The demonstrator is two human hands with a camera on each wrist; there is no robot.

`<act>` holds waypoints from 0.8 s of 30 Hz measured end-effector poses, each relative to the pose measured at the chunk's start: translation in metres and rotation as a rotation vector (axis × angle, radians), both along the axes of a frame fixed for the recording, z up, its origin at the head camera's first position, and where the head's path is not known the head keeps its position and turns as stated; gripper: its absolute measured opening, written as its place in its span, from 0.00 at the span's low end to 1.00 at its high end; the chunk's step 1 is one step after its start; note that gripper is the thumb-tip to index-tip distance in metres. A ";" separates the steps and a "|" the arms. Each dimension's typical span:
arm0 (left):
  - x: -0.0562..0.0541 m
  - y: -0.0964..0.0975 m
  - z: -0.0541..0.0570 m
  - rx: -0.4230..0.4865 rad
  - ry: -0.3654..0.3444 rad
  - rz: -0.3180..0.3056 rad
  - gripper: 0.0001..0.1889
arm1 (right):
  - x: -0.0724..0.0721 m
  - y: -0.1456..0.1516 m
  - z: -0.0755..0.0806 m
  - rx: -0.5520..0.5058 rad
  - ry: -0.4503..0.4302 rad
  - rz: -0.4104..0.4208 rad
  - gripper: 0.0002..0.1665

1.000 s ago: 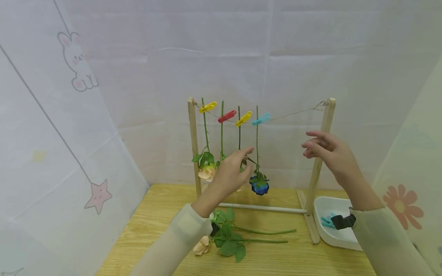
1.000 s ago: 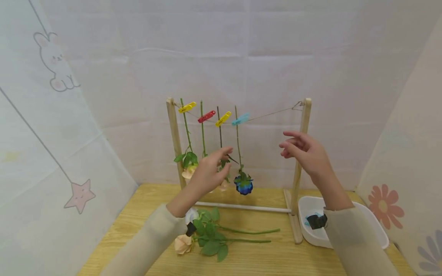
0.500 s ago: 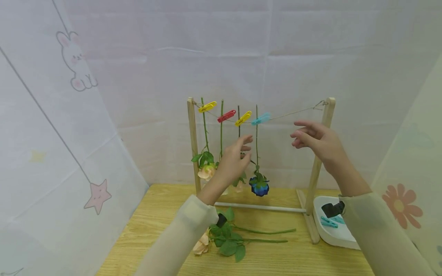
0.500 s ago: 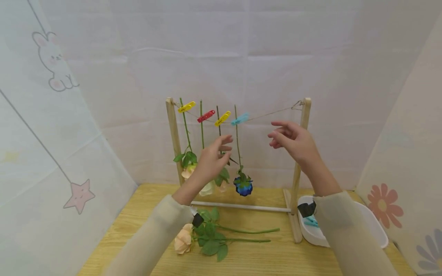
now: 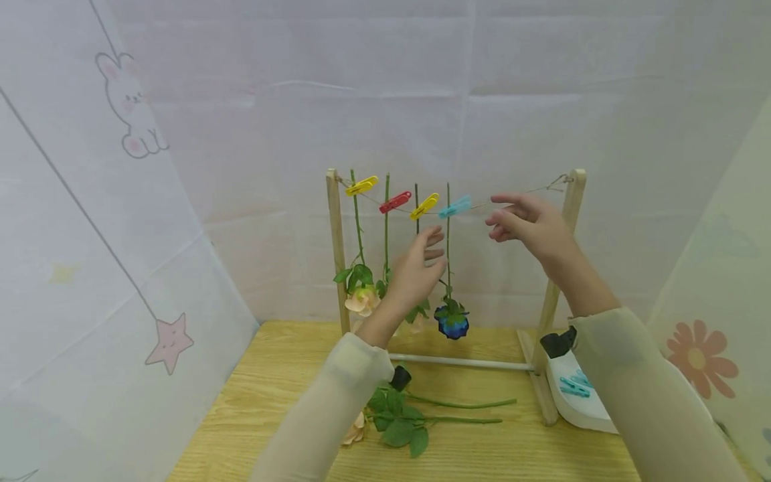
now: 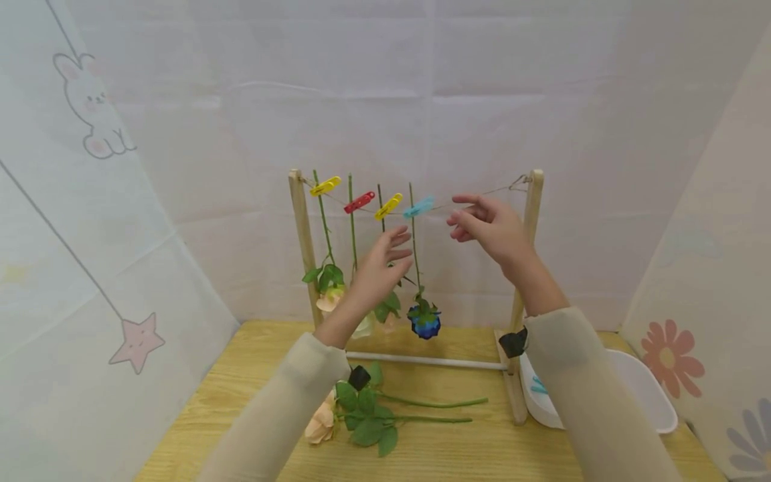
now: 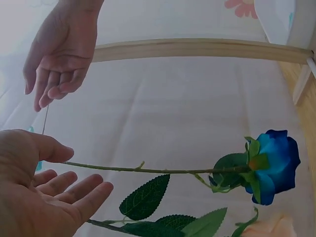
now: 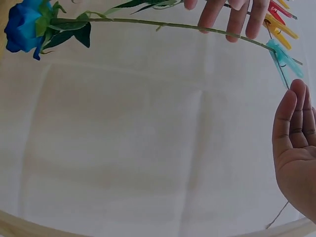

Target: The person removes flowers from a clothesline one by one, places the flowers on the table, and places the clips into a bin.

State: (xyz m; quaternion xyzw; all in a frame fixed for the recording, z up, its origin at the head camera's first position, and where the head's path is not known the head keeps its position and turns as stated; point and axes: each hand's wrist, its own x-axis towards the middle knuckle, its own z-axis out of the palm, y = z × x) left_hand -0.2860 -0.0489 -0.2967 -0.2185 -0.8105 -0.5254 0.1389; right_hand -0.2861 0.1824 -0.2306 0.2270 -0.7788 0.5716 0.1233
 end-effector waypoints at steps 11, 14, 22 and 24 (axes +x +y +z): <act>-0.015 0.009 -0.003 0.096 -0.051 -0.072 0.31 | -0.015 -0.012 0.009 0.029 -0.036 0.002 0.31; -0.016 0.010 -0.004 0.126 -0.061 -0.094 0.31 | -0.016 -0.015 0.011 0.027 -0.049 0.009 0.31; -0.017 0.014 -0.010 0.239 -0.112 -0.122 0.30 | -0.016 -0.022 0.015 0.023 -0.097 0.023 0.29; -0.016 0.014 -0.010 0.264 -0.114 -0.120 0.29 | -0.015 -0.024 0.016 0.026 -0.105 0.016 0.29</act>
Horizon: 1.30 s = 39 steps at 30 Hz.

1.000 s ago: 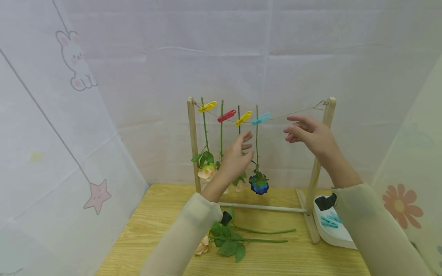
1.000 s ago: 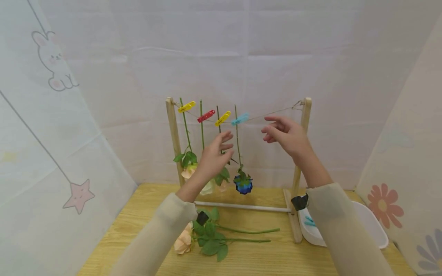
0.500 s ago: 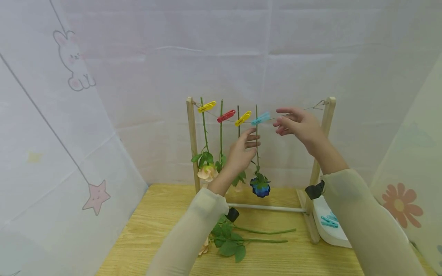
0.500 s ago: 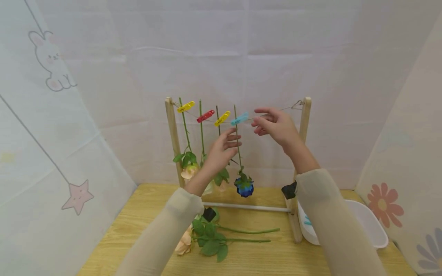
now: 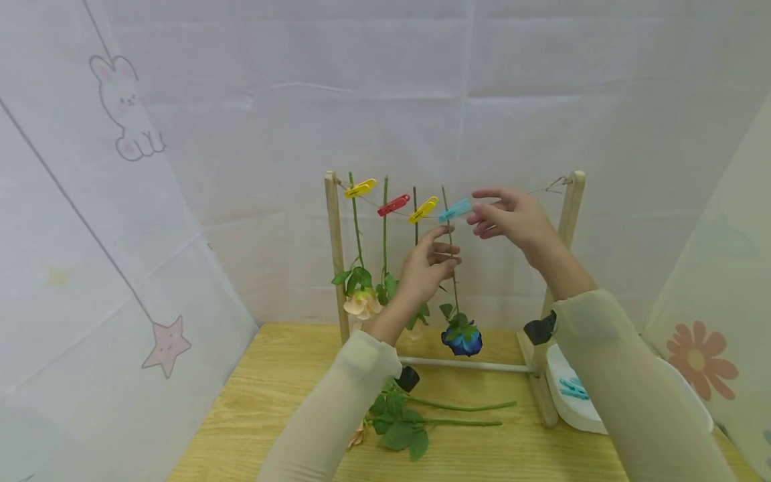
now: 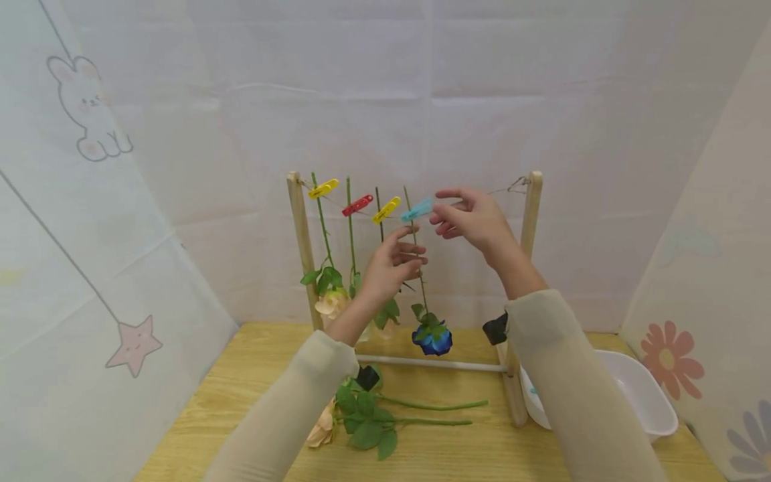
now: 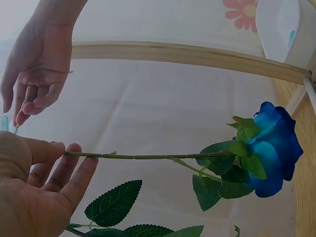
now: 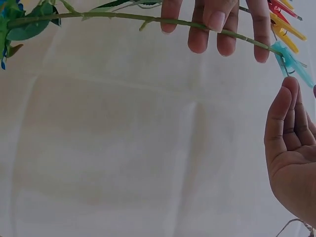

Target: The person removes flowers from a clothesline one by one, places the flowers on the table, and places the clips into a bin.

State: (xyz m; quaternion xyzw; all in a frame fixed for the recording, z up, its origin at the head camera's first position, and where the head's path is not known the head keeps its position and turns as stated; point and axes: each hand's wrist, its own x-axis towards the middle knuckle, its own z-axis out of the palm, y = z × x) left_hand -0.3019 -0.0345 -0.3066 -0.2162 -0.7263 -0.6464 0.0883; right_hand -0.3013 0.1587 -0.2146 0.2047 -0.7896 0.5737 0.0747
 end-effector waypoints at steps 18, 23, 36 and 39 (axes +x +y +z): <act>-0.002 0.000 -0.001 0.006 0.042 0.048 0.26 | -0.001 -0.004 -0.005 -0.002 -0.001 0.019 0.29; -0.001 -0.001 -0.001 0.005 0.041 0.044 0.25 | -0.002 -0.006 -0.006 -0.011 -0.020 0.022 0.30; -0.002 -0.002 -0.001 -0.004 0.040 0.045 0.25 | 0.000 -0.011 -0.006 -0.013 -0.021 -0.006 0.32; -0.002 -0.002 -0.001 -0.001 0.047 0.043 0.25 | 0.002 -0.011 -0.006 -0.026 -0.021 -0.035 0.32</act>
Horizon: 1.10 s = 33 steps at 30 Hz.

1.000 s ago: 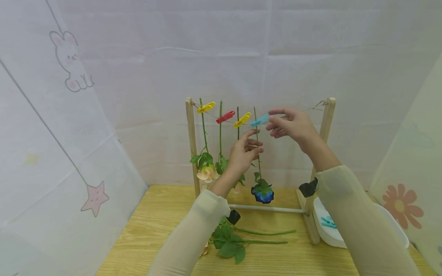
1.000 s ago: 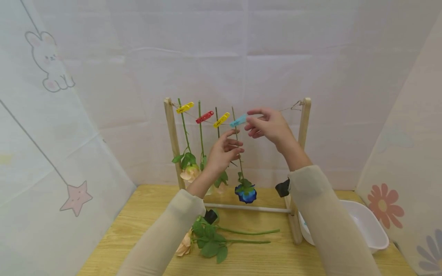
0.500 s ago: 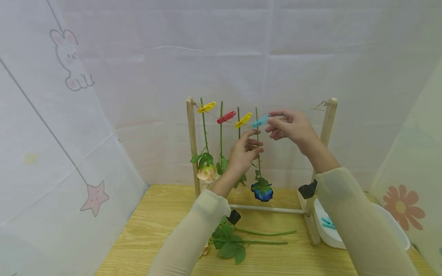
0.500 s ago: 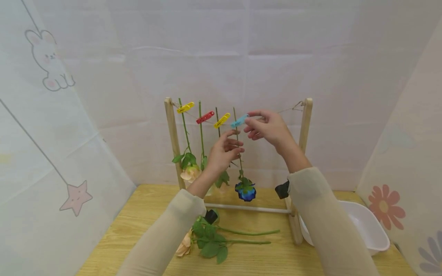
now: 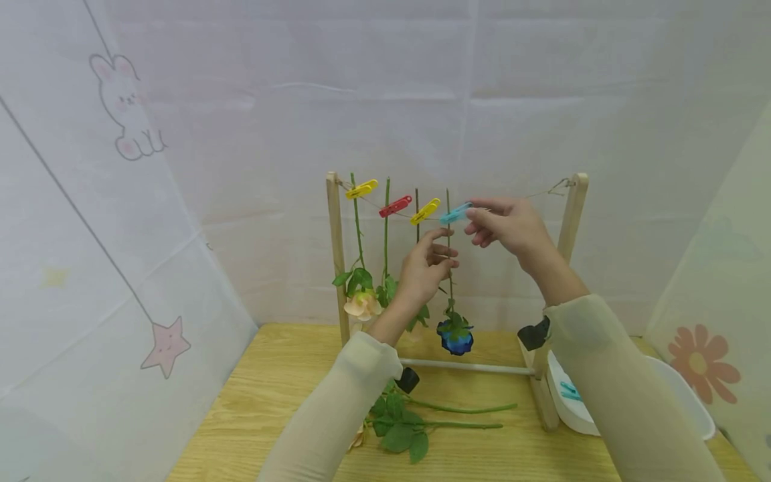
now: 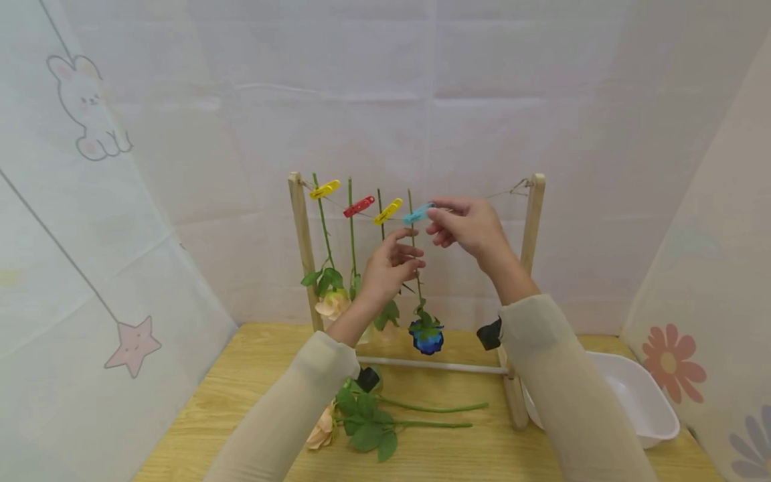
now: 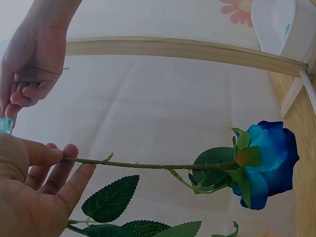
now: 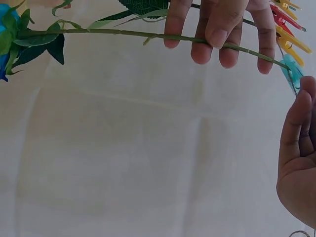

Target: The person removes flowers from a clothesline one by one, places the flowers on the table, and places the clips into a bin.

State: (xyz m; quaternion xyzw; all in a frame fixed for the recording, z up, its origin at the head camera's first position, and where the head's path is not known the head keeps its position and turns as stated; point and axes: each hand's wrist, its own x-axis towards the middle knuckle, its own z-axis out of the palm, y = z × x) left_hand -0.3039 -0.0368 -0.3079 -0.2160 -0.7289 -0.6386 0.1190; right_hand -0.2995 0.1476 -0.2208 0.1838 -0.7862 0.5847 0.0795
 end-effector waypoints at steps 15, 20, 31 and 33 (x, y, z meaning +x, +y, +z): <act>0.006 -0.001 -0.003 -0.071 0.054 0.032 0.25 | 0.001 0.012 0.000 -0.207 0.123 -0.116 0.29; 0.010 -0.003 -0.004 -0.113 0.079 0.029 0.26 | 0.001 0.019 0.000 -0.264 0.154 -0.088 0.31; 0.028 -0.011 -0.004 -0.235 0.204 0.020 0.26 | 0.003 0.031 -0.011 -0.249 0.250 0.104 0.24; 0.031 -0.012 -0.004 -0.264 0.230 0.022 0.26 | 0.003 0.033 -0.013 -0.245 0.265 0.147 0.22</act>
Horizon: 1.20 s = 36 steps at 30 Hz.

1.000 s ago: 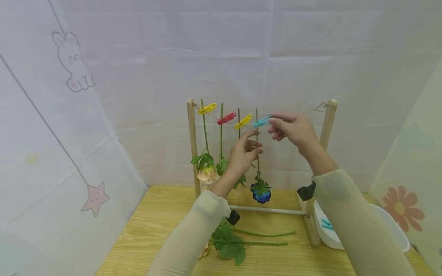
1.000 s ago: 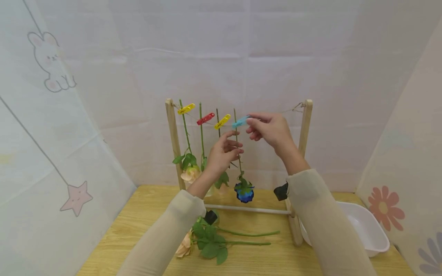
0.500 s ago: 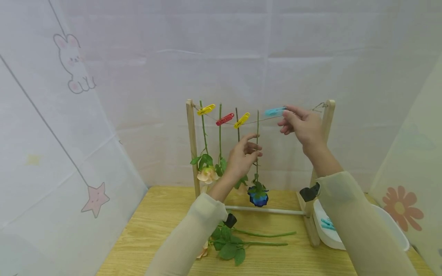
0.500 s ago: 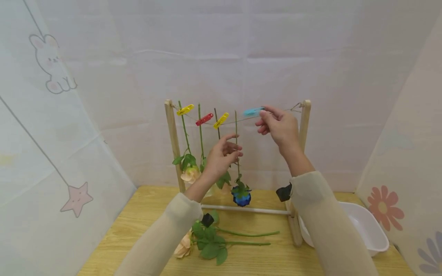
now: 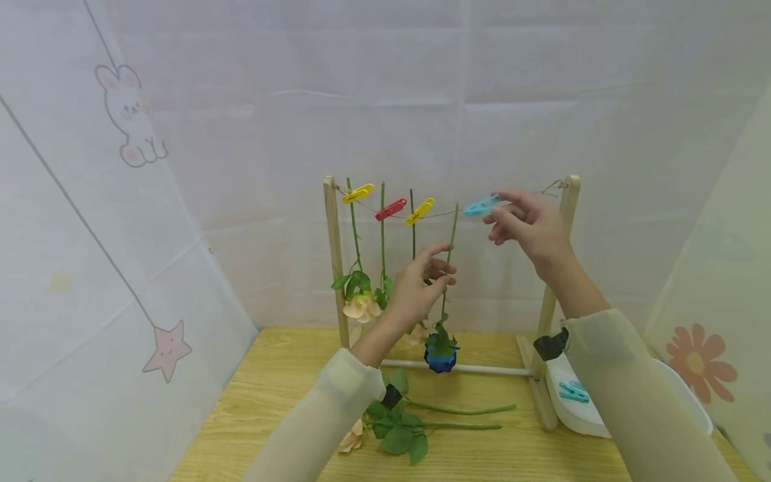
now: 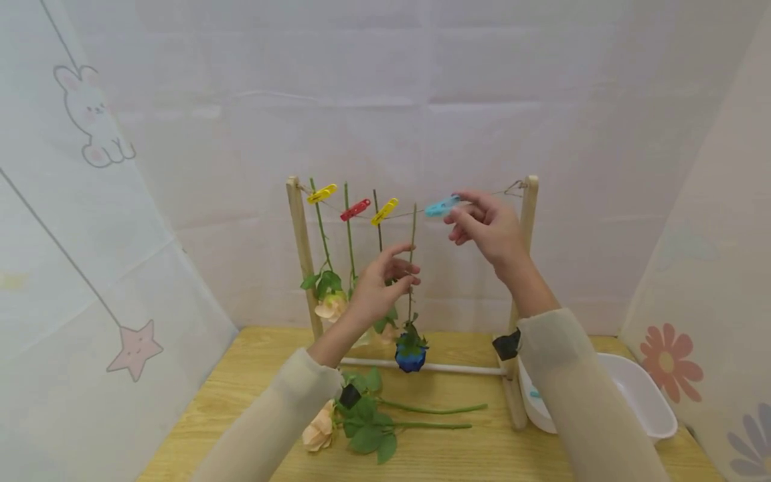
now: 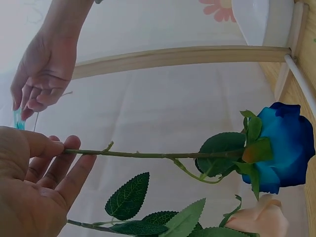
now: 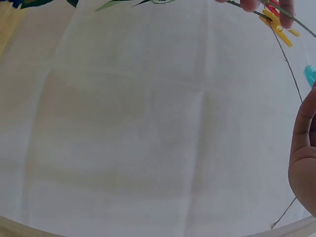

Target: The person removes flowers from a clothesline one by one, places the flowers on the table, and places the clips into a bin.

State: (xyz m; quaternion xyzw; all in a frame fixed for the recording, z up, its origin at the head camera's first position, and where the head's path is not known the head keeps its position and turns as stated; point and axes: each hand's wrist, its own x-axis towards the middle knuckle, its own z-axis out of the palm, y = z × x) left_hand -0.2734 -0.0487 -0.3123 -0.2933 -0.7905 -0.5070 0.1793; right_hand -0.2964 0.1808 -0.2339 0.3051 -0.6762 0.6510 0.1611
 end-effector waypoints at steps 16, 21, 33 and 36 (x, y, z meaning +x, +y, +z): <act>0.010 -0.009 -0.003 -0.058 0.063 -0.020 0.27 | 0.006 0.009 -0.022 0.044 -0.016 0.070 0.18; 0.013 -0.011 -0.003 -0.076 0.085 -0.029 0.27 | 0.009 0.010 -0.026 0.070 -0.026 0.062 0.19; 0.024 -0.018 -0.001 -0.122 0.119 -0.037 0.27 | 0.011 0.016 -0.042 0.079 -0.048 0.055 0.19; 0.028 -0.017 0.000 -0.124 0.125 -0.052 0.28 | 0.012 0.018 -0.045 0.072 -0.046 0.057 0.18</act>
